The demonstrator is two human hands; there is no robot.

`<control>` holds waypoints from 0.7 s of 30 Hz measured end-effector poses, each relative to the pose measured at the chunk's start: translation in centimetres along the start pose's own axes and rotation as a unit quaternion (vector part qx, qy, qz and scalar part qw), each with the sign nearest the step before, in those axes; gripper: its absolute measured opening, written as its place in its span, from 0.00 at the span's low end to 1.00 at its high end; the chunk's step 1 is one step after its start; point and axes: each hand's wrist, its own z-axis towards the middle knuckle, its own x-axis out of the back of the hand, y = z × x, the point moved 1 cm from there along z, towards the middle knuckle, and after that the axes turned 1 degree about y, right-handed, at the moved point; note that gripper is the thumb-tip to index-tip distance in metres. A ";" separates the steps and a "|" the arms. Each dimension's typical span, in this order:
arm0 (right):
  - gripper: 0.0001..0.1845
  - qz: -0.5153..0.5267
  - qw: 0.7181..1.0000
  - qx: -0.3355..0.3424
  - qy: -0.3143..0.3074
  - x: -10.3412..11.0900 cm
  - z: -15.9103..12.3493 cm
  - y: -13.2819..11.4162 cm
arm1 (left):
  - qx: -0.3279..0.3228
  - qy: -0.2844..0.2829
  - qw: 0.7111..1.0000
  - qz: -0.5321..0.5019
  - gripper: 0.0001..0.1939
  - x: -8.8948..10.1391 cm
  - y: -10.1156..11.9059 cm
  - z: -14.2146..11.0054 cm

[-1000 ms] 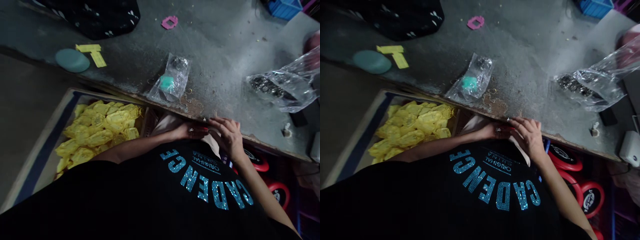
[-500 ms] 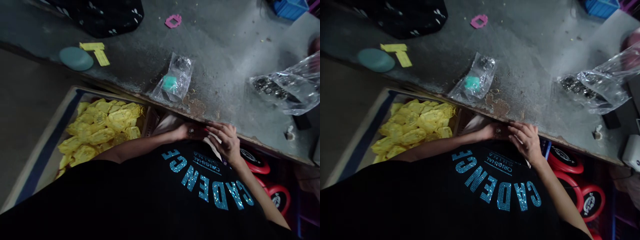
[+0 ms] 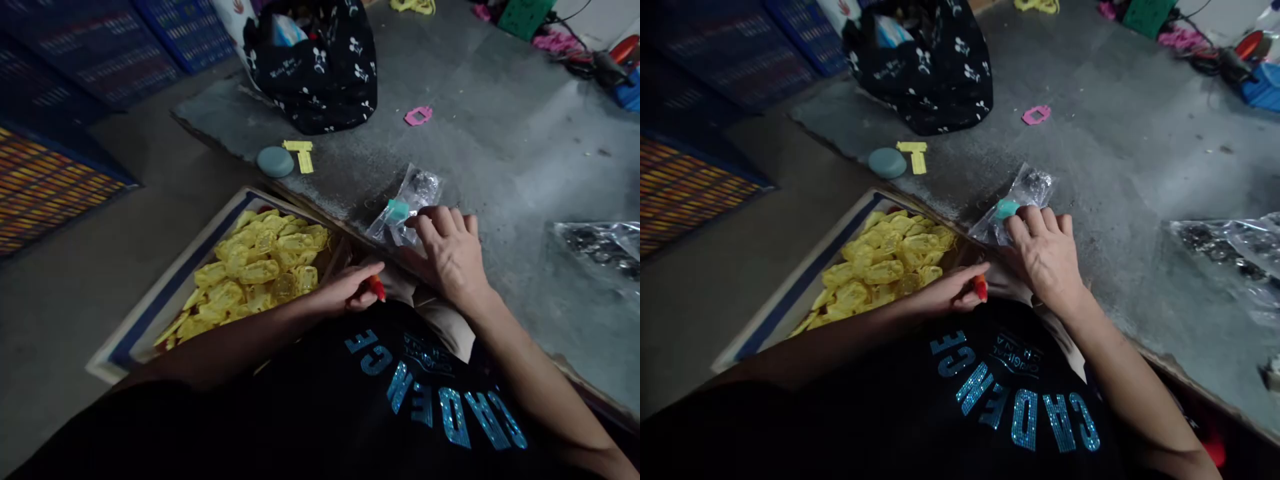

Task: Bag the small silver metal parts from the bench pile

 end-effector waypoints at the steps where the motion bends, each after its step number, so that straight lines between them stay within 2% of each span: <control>1: 0.10 -0.013 1.000 0.002 -0.012 -0.3 0.4 0.0 | -0.014 0.016 1.000 -0.014 0.33 0.1 0.5 -0.9; 3: 0.07 -0.024 0.999 0.005 -0.031 -0.9 1.0 0.5 | -0.038 0.039 0.998 -0.028 0.33 0.0 1.7 -2.3; 6: 0.06 -0.001 0.999 -0.001 -0.043 -1.3 1.4 1.4 | -0.076 0.044 0.996 -0.026 0.33 -0.9 4.2 -3.6; 10: 0.06 0.125 0.990 -0.058 -0.025 -1.1 2.1 2.6 | -0.171 0.062 0.982 -0.044 0.32 -3.2 9.8 -3.8; 13: 0.05 0.253 0.963 -0.091 0.004 -0.1 3.0 3.5 | -0.262 0.081 0.961 -0.029 0.34 -5.6 14.8 -2.2; 16: 0.06 0.348 0.931 -0.111 0.020 1.2 4.2 4.6 | -0.322 0.084 0.943 0.002 0.37 -8.1 19.0 0.3; 21: 0.07 0.469 0.871 -0.145 0.007 3.1 6.3 7.3 | -0.389 0.091 0.916 0.039 0.36 -10.9 22.7 3.0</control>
